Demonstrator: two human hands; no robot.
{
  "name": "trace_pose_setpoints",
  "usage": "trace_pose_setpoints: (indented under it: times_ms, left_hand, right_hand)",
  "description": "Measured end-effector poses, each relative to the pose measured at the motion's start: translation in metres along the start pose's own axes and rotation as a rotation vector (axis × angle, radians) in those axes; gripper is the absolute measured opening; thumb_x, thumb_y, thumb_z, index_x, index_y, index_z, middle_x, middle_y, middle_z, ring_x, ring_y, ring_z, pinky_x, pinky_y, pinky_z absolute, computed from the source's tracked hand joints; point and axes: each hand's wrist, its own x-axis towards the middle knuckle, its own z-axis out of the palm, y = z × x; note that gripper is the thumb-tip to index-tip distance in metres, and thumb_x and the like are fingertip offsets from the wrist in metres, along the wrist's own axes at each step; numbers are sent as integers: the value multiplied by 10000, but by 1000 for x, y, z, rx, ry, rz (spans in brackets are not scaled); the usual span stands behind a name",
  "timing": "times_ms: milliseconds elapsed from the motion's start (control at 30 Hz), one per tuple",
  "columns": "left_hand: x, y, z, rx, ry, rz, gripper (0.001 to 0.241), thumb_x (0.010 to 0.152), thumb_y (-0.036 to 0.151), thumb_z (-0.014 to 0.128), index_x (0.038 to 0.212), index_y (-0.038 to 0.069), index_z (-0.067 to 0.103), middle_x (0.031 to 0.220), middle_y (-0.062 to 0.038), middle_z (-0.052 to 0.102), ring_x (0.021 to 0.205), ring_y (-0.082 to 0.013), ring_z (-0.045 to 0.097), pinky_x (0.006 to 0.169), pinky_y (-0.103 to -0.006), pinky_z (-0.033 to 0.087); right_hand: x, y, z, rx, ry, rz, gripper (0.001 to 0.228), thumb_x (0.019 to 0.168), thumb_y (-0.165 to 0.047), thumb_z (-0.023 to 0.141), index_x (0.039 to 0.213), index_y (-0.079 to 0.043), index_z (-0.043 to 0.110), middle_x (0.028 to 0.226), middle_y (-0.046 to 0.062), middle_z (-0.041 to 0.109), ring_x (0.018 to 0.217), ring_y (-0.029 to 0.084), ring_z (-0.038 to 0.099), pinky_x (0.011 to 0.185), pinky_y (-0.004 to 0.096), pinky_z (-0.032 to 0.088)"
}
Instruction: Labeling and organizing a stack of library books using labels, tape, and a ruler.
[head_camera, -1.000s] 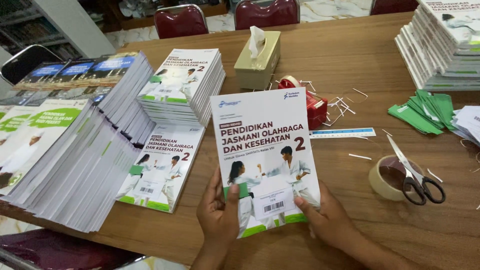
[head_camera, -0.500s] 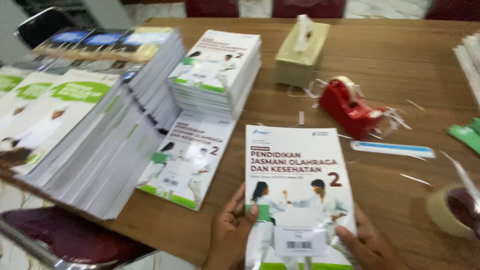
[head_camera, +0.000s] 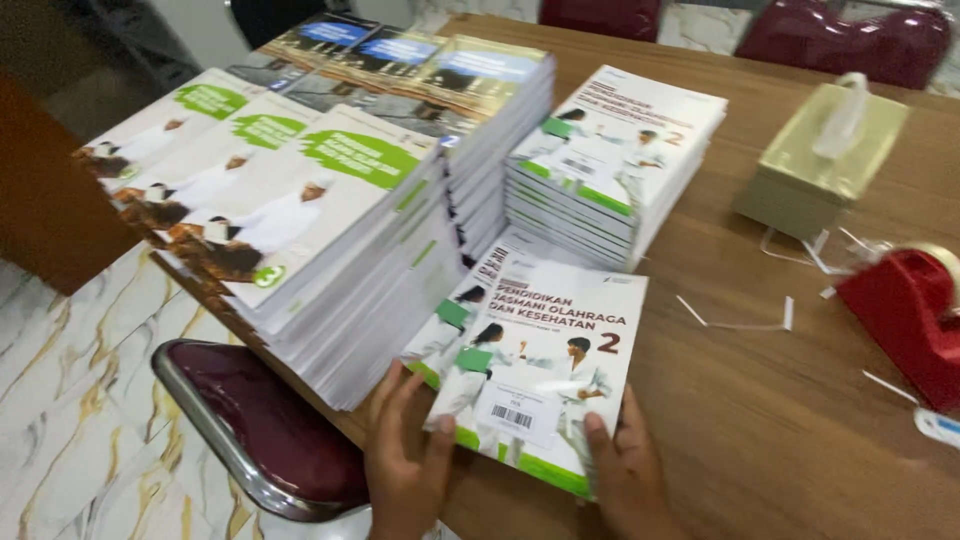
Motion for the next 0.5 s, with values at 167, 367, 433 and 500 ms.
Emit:
trace_pose_setpoints:
  times_ms: [167,367,433,500]
  left_hand:
    - [-13,-42,27,274,163,146,392,804,350,782,1144,158,753,1404,-143,557,1246,-343,535,997,-517,455]
    - [-9,-48,34,282,206,272,296,807,280,812,1038,100,772,1208,-70,692,1120,-253,640,983,-423,469]
    - [-9,-46,31,268,214,279,288,812,283,820,1016,85,772,1198,-86,700,1122,-258,656,978,-428,487]
    - [-9,-44,28,265,124,320,324,860,325,765,1060,70,765,1237,-111,676,1178,-284,604,1025,-484,437]
  right_hand:
    - [15,32,-6,10,-343,50,896,827,-294,634,1611,-142,228,1362,255,673,1148,368,760,921,526,642]
    - [30,33,-46,-750,-7,-380,298,620,-450,896,735,-177,861,720,3,873,677,137,842,638,275,697]
    - [35,-4,-40,-812,-44,-701,292,665,-460,844,792,-198,817,807,10,837,726,146,830,636,292,712]
    - [48,-23,-31,-1017,-202,-891,697,744,-547,795,1299,-144,669,1436,124,597,1447,341,479,1090,499,459]
